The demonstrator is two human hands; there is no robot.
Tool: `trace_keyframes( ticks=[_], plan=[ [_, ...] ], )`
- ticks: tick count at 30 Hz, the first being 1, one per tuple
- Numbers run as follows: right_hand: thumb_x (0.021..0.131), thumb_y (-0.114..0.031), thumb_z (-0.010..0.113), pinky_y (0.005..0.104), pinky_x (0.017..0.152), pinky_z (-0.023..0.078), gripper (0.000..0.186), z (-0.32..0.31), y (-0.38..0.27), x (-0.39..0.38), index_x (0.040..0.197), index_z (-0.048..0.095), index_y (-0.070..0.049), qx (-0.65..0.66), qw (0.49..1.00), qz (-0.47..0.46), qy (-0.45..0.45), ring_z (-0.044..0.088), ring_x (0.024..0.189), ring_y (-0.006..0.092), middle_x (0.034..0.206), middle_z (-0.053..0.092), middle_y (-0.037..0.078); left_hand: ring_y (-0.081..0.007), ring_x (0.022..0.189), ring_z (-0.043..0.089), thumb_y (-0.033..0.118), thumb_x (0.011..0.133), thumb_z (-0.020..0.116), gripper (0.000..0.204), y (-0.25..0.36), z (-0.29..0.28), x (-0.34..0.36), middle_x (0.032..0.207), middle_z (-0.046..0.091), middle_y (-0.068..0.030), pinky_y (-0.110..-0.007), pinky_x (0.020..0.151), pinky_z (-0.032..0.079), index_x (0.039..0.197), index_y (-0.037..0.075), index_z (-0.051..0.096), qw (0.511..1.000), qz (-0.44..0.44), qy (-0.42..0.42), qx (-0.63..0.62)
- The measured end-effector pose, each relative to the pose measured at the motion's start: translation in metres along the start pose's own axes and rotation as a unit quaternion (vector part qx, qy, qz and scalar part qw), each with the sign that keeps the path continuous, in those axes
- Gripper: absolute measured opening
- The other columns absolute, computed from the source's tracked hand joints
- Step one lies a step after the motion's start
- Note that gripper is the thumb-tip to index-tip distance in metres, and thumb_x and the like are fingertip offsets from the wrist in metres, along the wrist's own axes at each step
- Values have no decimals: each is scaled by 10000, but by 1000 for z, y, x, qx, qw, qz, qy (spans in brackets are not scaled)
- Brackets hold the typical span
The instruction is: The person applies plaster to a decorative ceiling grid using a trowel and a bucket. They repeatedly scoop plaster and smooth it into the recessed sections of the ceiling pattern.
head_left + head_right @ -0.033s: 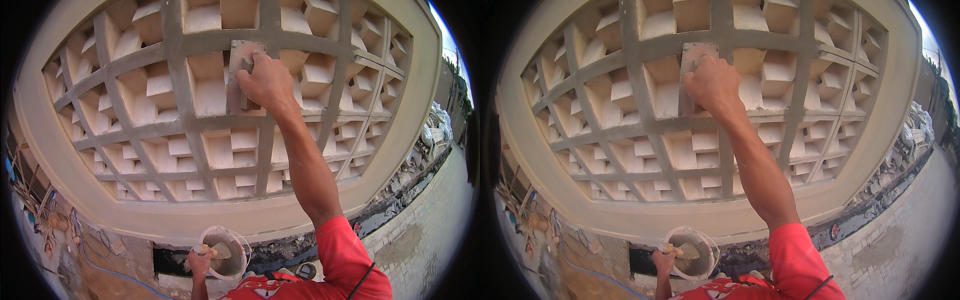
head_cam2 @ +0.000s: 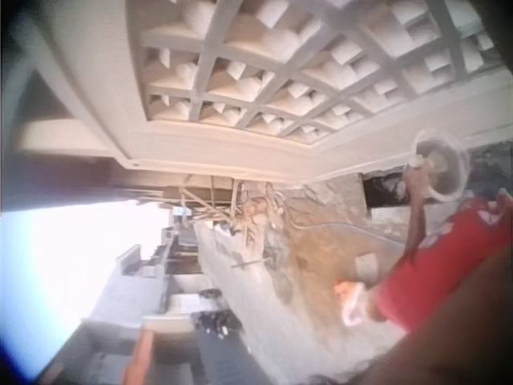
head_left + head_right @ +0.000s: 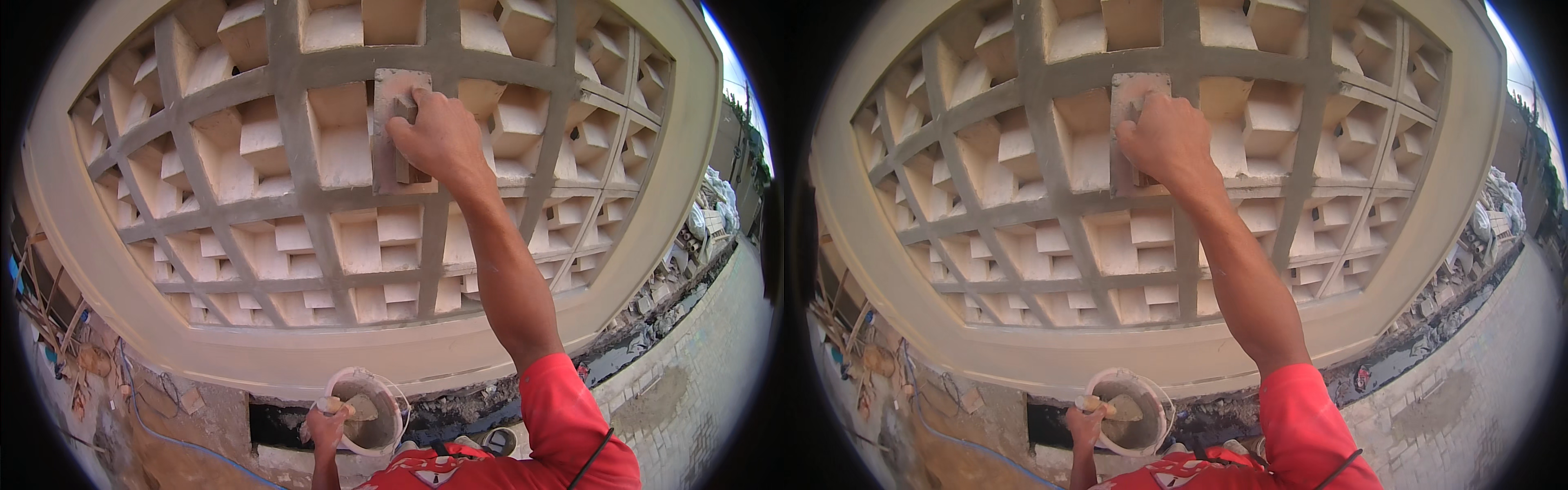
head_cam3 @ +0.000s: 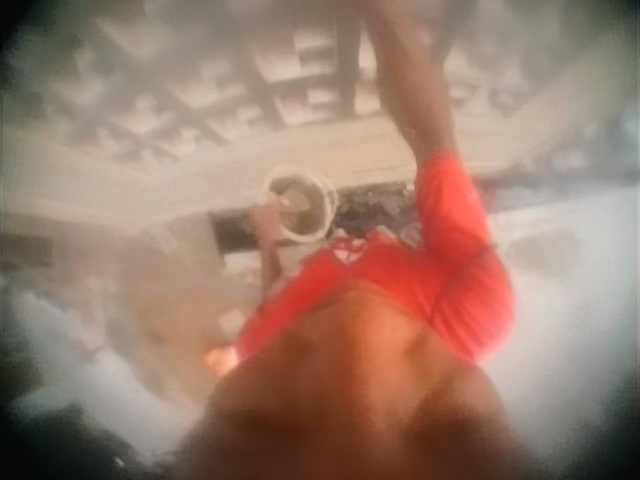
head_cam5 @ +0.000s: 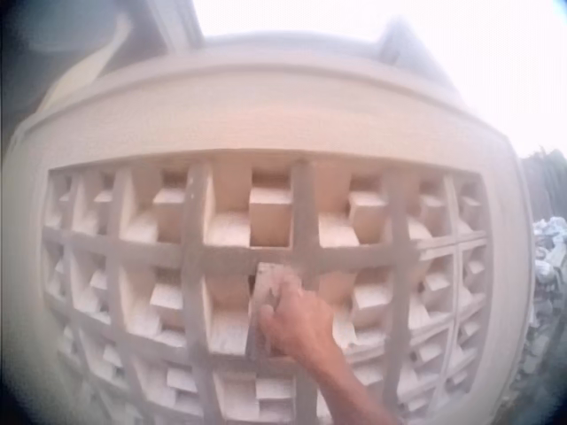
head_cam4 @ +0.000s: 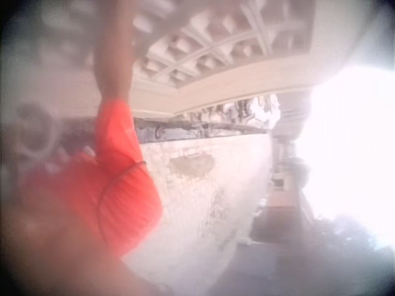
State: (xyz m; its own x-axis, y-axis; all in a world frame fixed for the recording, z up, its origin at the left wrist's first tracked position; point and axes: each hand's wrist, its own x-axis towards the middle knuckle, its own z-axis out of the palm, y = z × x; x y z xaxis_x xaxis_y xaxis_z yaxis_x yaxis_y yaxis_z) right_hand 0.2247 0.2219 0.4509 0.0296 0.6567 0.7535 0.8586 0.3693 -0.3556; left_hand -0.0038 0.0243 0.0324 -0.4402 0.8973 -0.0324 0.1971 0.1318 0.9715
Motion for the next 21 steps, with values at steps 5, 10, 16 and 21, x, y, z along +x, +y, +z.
trace_keyframes(
  ticks=[5, 10, 16, 21],
  plan=[
    [741, -261, 562, 468, 832, 508, 505, -23, 10, 22, 1146, 630, 34, 3, 996, 18, 85, 654, 890, 409, 891, 691, 228, -155, 707, 638, 76, 688, 797, 251, -2, 1, 1, 797, 691, -83, -306, 686, 512, 882, -30, 679, 1000, 9, -8, -7],
    [743, -265, 562, 461, 841, 507, 535, 0, -6, 9, 1188, 617, 27, -46, 999, 0, -10, 657, 894, 400, 918, 691, 231, -171, 687, 634, 87, 675, 800, 257, -10, 0, 6, 781, 680, -85, -315, 688, 511, 865, -27, 671, 1000, 28, -3, -3],
    [728, -255, 568, 456, 851, 506, 587, -13, 12, 17, 1243, 591, 24, -13, 988, -26, 150, 656, 899, 406, 928, 687, 246, -179, 696, 637, 78, 656, 798, 261, 2, 1, -2, 785, 681, -84, -314, 692, 511, 857, -29, 669, 1000, -4, -4, 13],
    [731, -240, 561, 457, 866, 497, 590, -7, -4, 16, 1251, 581, 37, -66, 998, -19, 1, 650, 929, 401, 935, 683, 250, -160, 685, 622, 88, 652, 798, 257, 2, 5, 2, 759, 661, -75, -309, 686, 509, 839, -24, 661, 1000, 1, 3, -7]
  ],
)
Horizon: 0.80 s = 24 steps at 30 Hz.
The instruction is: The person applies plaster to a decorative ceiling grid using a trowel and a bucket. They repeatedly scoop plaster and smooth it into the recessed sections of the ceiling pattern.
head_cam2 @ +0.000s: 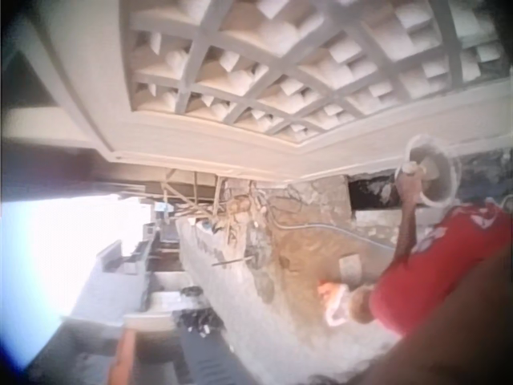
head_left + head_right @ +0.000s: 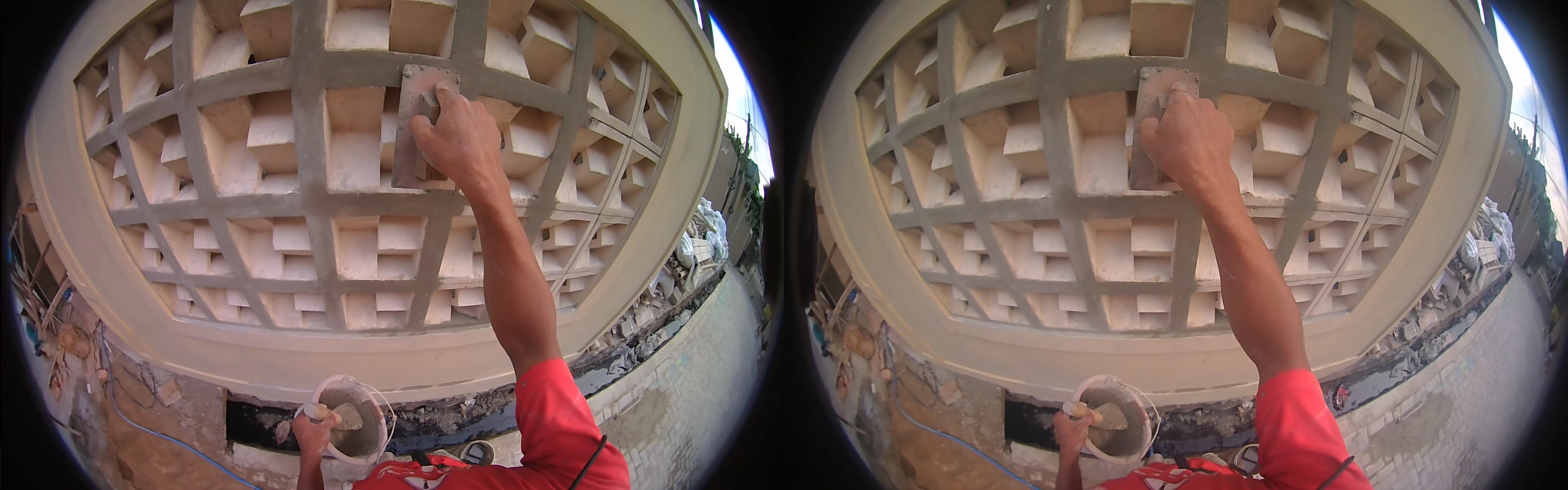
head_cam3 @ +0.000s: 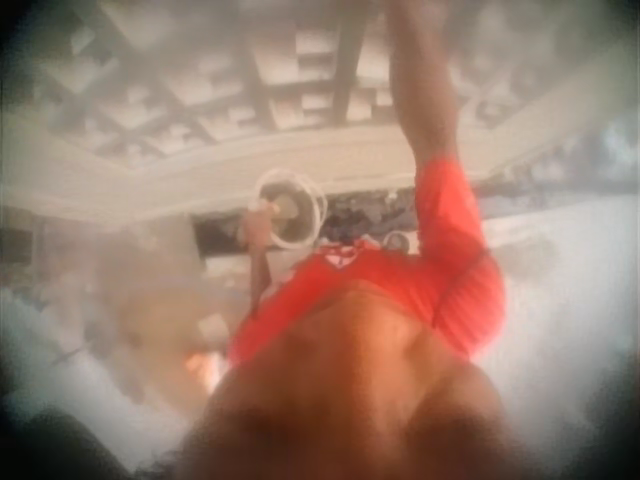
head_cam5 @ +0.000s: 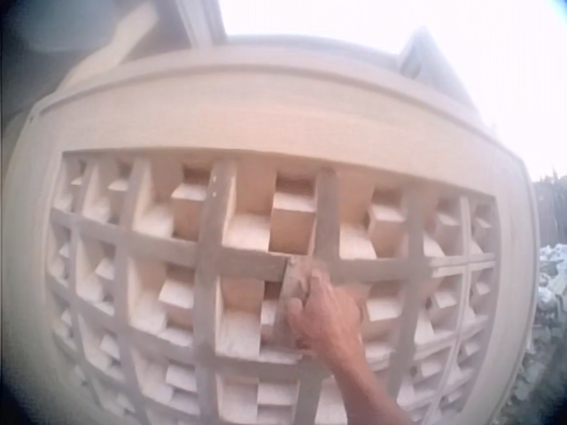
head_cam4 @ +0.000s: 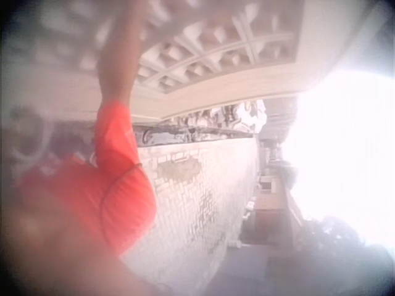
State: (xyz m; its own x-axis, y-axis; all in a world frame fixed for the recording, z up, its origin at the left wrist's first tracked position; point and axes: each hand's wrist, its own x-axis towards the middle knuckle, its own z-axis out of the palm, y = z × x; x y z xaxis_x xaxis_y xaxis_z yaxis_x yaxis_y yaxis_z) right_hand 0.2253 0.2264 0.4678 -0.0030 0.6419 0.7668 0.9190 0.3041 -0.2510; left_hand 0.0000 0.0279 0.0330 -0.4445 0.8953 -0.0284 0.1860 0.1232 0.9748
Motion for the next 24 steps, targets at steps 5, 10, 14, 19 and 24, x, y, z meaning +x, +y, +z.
trace_keyframes(
  ticks=[5, 10, 14, 19, 24],
  plan=[
    [739, -246, 558, 451, 859, 494, 551, -11, 13, -5, 1213, 603, 30, 36, 991, -37, 122, 647, 920, 394, 945, 679, 243, -153, 676, 621, 97, 642, 803, 260, -5, 1, -1, 744, 659, -67, -306, 681, 510, 827, -22, 663, 1000, -2, -1, 3],
    [742, -260, 557, 439, 884, 491, 595, -25, 18, 21, 1267, 579, 19, -43, 998, -5, 37, 643, 950, 387, 1004, 684, 221, -161, 681, 630, 108, 636, 803, 252, -12, 3, 3, 745, 666, -61, -313, 679, 513, 814, -10, 669, 1000, 12, -1, -7],
    [739, -255, 558, 445, 887, 486, 584, -23, 25, -6, 1250, 585, 27, -35, 998, -56, -1, 640, 950, 390, 1000, 681, 226, -194, 692, 661, 122, 632, 812, 276, -32, 6, 13, 763, 689, -109, -321, 690, 522, 836, -16, 686, 1000, 23, 14, 10],
    [734, -232, 558, 455, 822, 506, 566, -37, 31, 20, 1226, 575, 48, -61, 991, -70, 97, 650, 918, 387, 954, 684, 228, -195, 695, 660, 127, 634, 819, 284, -22, 8, 9, 772, 692, -118, -327, 692, 524, 838, -17, 683, 1000, 0, -9, -8],
    [718, -217, 565, 435, 887, 487, 609, -12, 21, -1, 1273, 565, 35, -94, 995, -43, -14, 640, 957, 390, 1020, 669, 256, -189, 680, 647, 123, 632, 820, 280, -22, 11, 6, 770, 687, -104, -330, 679, 524, 829, -13, 675, 1000, -4, -18, -4]
  ],
)
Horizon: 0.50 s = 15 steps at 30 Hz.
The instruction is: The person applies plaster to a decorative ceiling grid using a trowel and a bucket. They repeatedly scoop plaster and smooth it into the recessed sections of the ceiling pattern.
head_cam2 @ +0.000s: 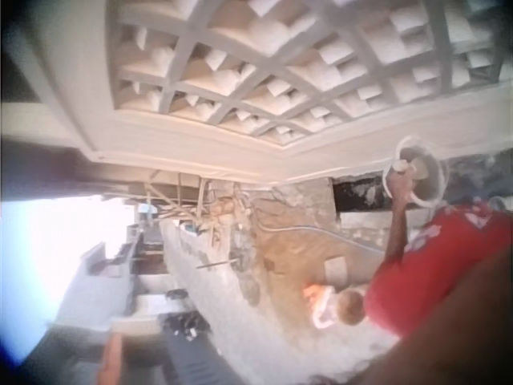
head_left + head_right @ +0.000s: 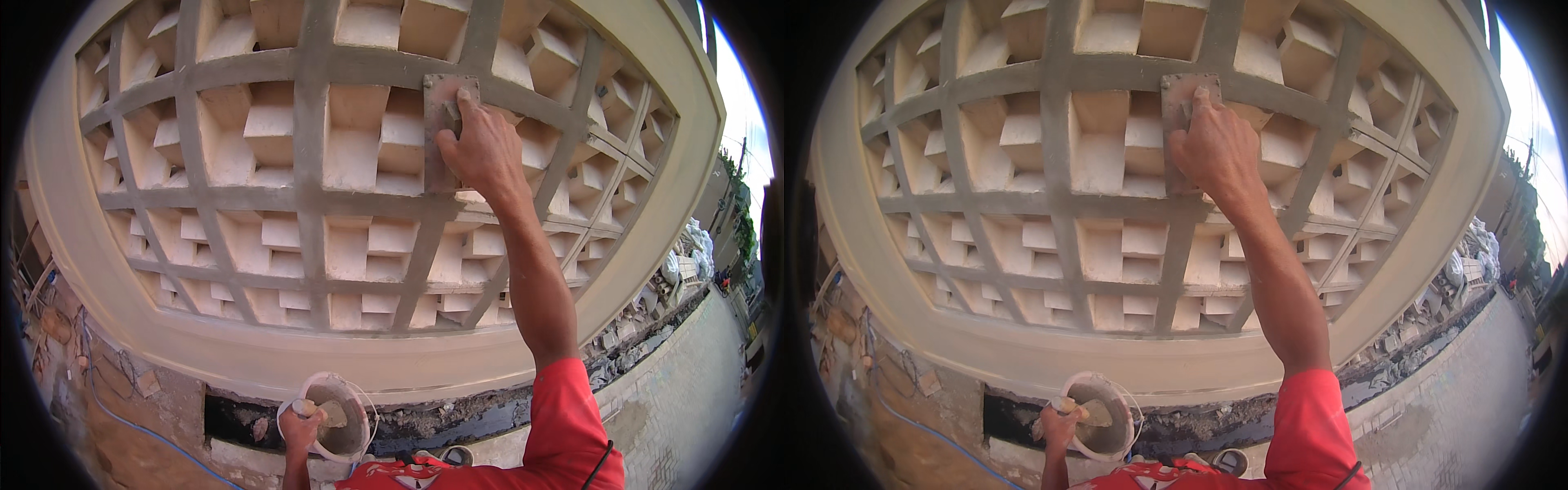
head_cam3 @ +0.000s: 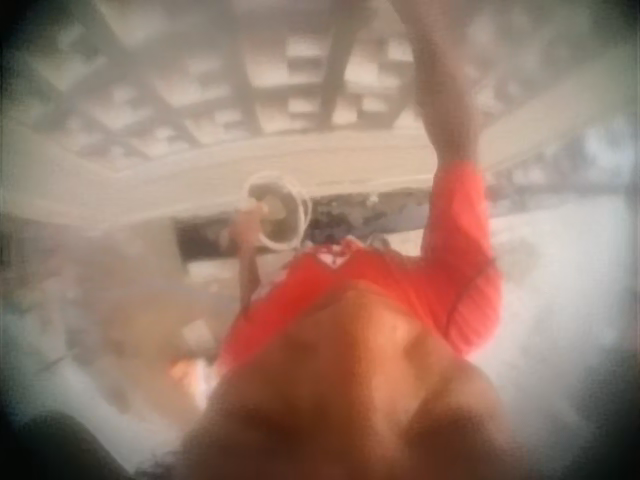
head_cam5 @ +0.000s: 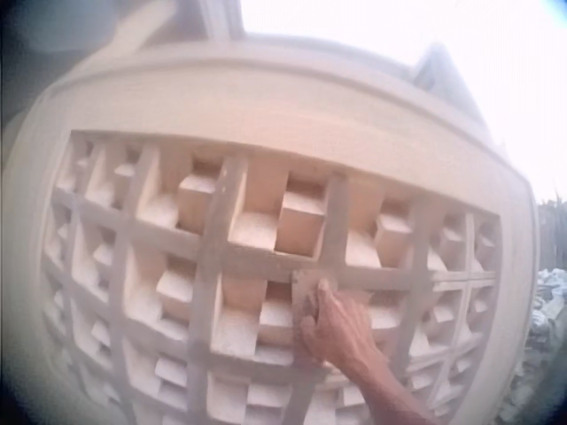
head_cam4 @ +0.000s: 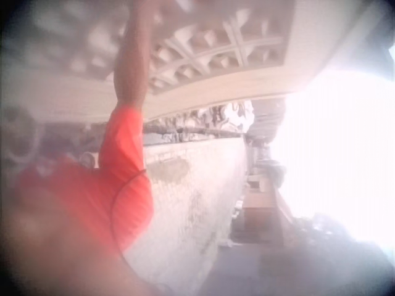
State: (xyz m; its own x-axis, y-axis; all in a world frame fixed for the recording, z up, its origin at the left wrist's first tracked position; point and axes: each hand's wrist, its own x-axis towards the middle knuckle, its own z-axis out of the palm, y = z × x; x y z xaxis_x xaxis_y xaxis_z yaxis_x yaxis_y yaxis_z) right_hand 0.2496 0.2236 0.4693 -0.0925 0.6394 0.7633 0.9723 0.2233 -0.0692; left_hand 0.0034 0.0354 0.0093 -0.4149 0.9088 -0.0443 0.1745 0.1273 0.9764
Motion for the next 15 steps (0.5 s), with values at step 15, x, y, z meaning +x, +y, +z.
trace_keyframes(
  ticks=[15],
  plan=[
    [728, -226, 566, 455, 859, 504, 657, 10, -10, -28, 1322, 507, 46, 115, 993, -19, -35, 647, 941, 391, 1005, 668, 246, -166, 684, 638, 89, 643, 802, 253, 11, 2, -1, 770, 682, -78, -314, 676, 515, 826, -26, 670, 1000, 18, 23, 7]
  ],
)
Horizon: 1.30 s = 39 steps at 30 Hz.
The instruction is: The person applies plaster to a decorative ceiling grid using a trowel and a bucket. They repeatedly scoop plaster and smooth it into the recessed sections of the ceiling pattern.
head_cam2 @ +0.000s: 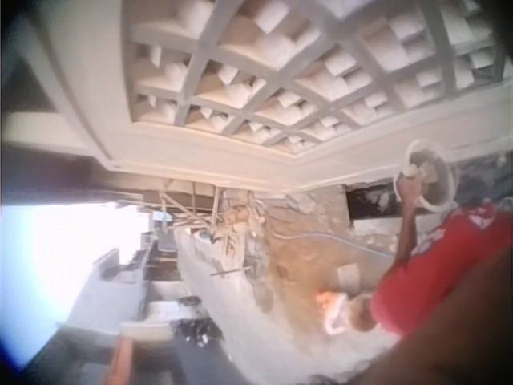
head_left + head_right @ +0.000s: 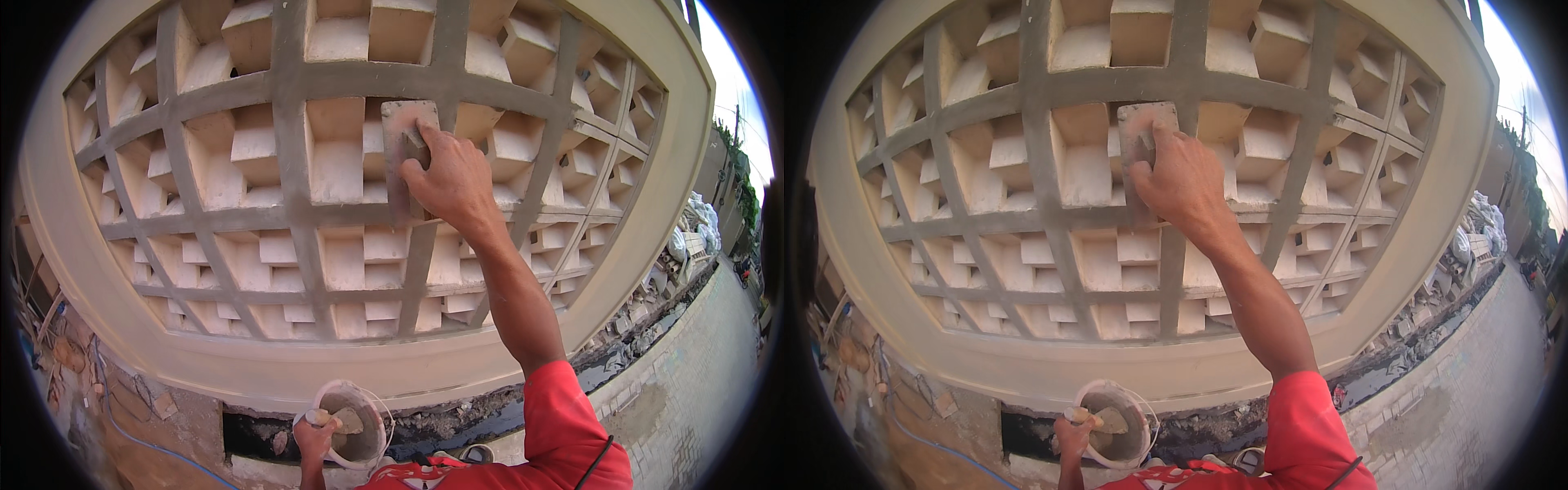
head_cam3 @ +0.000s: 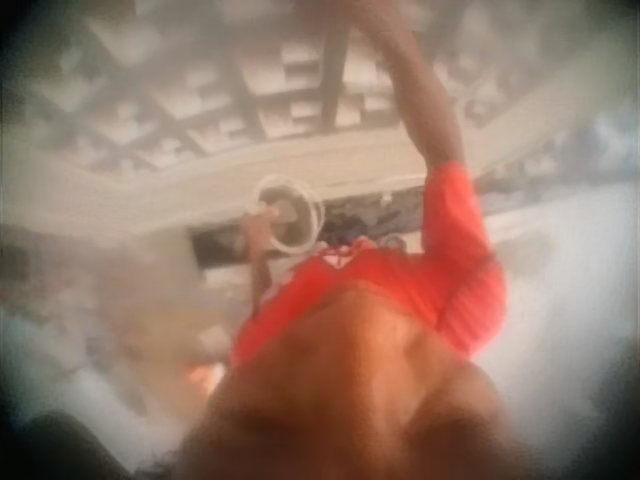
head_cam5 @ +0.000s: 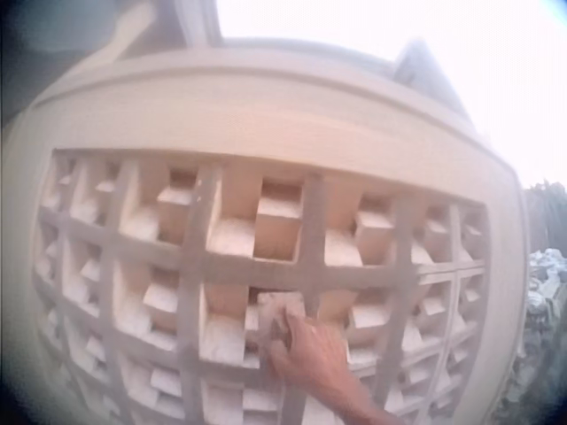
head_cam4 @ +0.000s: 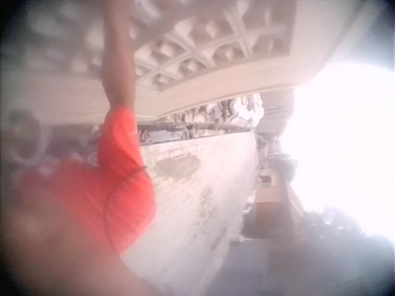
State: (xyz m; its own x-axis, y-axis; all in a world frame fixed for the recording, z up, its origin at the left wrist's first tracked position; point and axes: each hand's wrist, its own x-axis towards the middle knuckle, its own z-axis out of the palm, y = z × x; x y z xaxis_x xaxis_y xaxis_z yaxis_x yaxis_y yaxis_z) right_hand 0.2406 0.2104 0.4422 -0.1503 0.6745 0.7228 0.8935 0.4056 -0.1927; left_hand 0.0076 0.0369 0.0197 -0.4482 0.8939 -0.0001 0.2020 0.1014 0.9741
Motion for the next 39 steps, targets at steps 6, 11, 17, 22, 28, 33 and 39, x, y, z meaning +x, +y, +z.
trace_keyframes(
  ticks=[6, 11, 17, 22, 28, 33, 39],
  plan=[
    [727, -207, 560, 459, 823, 510, 653, 2, 28, 30, 1324, 487, 49, -32, 983, 48, 172, 652, 910, 391, 1024, 665, 244, -168, 716, 651, 64, 665, 797, 250, 0, -2, 5, 815, 695, -93, -314, 698, 519, 859, -35, 675, 1000, -19, -24, -7],
    [735, -201, 561, 466, 802, 511, 618, 23, 14, -11, 1299, 510, 46, 40, 999, -1, 24, 645, 908, 402, 983, 665, 242, -167, 728, 651, 46, 691, 787, 239, 14, -4, -2, 824, 697, -94, -309, 715, 519, 880, -50, 676, 999, -26, -13, 19],
    [742, -171, 573, 468, 718, 548, 603, 8, 43, 23, 1254, 482, 135, 52, 969, 91, 226, 677, 806, 398, 934, 662, 260, -176, 779, 642, 4, 685, 772, 256, 22, -9, -3, 869, 680, -96, -309, 747, 507, 919, -40, 677, 1000, -20, -11, -15],
    [759, -208, 563, 477, 774, 529, 620, 25, 7, 7, 1287, 495, 109, 105, 983, 75, 127, 660, 867, 392, 945, 664, 258, -161, 771, 639, 12, 700, 777, 245, 20, -9, 0, 860, 684, -92, -297, 735, 504, 916, -46, 678, 1000, -6, -15, 5],
    [747, -187, 557, 471, 780, 533, 613, 2, 38, 13, 1276, 498, 116, 114, 963, 75, 233, 662, 871, 391, 947, 664, 268, -158, 746, 641, 15, 713, 778, 239, 26, -11, -6, 842, 691, -85, -293, 722, 510, 921, -50, 682, 1000, 2, 6, -10],
    [726, -152, 547, 470, 774, 533, 532, 7, 9, 23, 1193, 543, 102, 89, 983, 88, 135, 655, 866, 407, 918, 666, 264, -157, 747, 645, 4, 710, 773, 250, 29, -7, -3, 838, 686, -84, -298, 714, 516, 933, -51, 676, 1000, 18, 0, 6],
    [724, -150, 546, 481, 730, 532, 547, -3, 32, 6, 1214, 545, 95, 109, 973, 19, 204, 657, 844, 401, 898, 668, 259, -158, 742, 646, -12, 720, 755, 227, 28, -10, -9, 823, 680, -89, -300, 707, 521, 918, -69, 660, 1000, -9, 2, -23]
  ],
)
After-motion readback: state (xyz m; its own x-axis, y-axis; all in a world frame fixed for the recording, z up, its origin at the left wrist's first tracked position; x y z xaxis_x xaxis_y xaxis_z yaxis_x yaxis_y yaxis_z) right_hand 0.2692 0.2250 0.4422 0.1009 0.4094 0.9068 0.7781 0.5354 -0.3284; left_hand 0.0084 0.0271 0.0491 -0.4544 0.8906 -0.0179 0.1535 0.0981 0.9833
